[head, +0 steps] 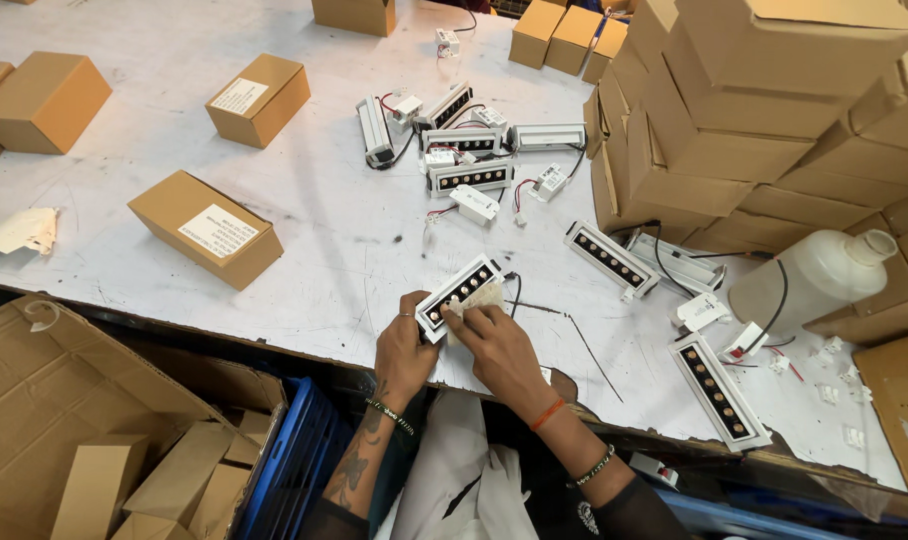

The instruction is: The person assembles LED light modules by connecting small white power adapters to the modules and wiping the LED surfaces with a cloth. The person handles multiple modules one at a time, connects wires, and cleans each unit before placing it back on the table.

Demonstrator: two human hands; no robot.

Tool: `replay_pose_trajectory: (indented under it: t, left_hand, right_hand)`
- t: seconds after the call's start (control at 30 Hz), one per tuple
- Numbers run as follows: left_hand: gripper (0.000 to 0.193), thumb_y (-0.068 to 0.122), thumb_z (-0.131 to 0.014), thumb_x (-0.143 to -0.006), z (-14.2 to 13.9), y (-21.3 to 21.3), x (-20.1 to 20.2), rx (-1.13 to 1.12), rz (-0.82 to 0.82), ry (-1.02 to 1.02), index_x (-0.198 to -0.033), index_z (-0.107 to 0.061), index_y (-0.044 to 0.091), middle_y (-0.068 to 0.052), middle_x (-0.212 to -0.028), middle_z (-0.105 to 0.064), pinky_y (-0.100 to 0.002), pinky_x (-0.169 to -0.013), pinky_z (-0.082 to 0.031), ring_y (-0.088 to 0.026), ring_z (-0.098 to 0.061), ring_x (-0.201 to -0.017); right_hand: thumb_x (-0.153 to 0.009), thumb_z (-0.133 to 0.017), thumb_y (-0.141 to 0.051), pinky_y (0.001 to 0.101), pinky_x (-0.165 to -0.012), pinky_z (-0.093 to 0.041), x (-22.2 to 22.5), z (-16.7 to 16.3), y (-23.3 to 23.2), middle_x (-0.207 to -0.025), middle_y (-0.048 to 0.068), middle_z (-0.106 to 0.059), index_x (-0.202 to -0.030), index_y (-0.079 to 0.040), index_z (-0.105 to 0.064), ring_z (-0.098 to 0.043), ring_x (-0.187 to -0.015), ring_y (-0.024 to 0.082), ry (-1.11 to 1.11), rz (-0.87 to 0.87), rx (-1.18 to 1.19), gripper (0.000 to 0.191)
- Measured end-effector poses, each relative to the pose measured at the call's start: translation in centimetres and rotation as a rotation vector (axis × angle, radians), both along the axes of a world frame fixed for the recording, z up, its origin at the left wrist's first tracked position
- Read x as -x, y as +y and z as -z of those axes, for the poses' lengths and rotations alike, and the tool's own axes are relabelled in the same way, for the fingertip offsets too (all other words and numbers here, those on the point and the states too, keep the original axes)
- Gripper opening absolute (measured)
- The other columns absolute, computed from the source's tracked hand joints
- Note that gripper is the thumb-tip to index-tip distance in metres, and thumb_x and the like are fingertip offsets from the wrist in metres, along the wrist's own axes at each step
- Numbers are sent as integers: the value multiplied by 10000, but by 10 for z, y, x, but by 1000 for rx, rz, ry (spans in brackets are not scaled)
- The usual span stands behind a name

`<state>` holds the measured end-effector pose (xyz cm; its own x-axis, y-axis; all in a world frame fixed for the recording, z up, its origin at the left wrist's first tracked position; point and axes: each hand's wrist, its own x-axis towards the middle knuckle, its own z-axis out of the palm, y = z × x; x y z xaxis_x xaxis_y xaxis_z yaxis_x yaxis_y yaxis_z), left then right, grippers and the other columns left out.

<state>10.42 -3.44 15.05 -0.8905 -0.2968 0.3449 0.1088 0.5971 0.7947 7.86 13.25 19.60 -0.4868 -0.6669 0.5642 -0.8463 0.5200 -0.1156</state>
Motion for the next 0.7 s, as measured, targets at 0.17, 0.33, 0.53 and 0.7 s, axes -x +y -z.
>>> replay_pose_trajectory:
  t: [0.17, 0.33, 0.53, 0.7]
  left_hand:
    - [465, 138, -743, -846, 0, 2, 0, 11, -18, -60, -1256, -525, 125, -150, -846, -718, -464, -660, -540, -373, -703, -784]
    - [624, 165, -788, -816, -10, 0, 1, -55, 14, -53, -1344, -460, 123, -148, -839, -744, -427, -649, -565, -336, -735, -766]
    - [595, 166, -779, -846, -15, -13, 3, -389, 159, -5, -1387, -534, 134, -80, -833, -766, -287, -499, -576, -125, -706, -562]
    - [314, 218, -642, -998, -7, -19, 11, -580, 179, -123, -1282, -668, 84, -52, -591, -632, -234, -419, -465, -65, -580, -449]
  right_hand:
    - [-723, -603, 92, 388, -800, -531, -1, -2, 0, -1026, 77, -610, -1362, -28, -624, -599, -967, 273, -14, -8, -62, 650]
    - [-710, -585, 118, 394, -761, -547, 8, -7, 1, -1058, 86, -639, -1292, -119, -680, -632, -966, 315, -154, -21, 64, 635]
    - [-820, -627, 64, 422, -771, -565, 25, 1, 5, -1110, 144, -671, -1146, -24, -615, -706, -926, 367, -385, 247, 515, 337]
    - [-780, -666, 60, 419, -851, -566, 34, 10, -13, -1118, 146, -671, -1108, -35, -645, -687, -994, 352, -292, 230, 503, 343]
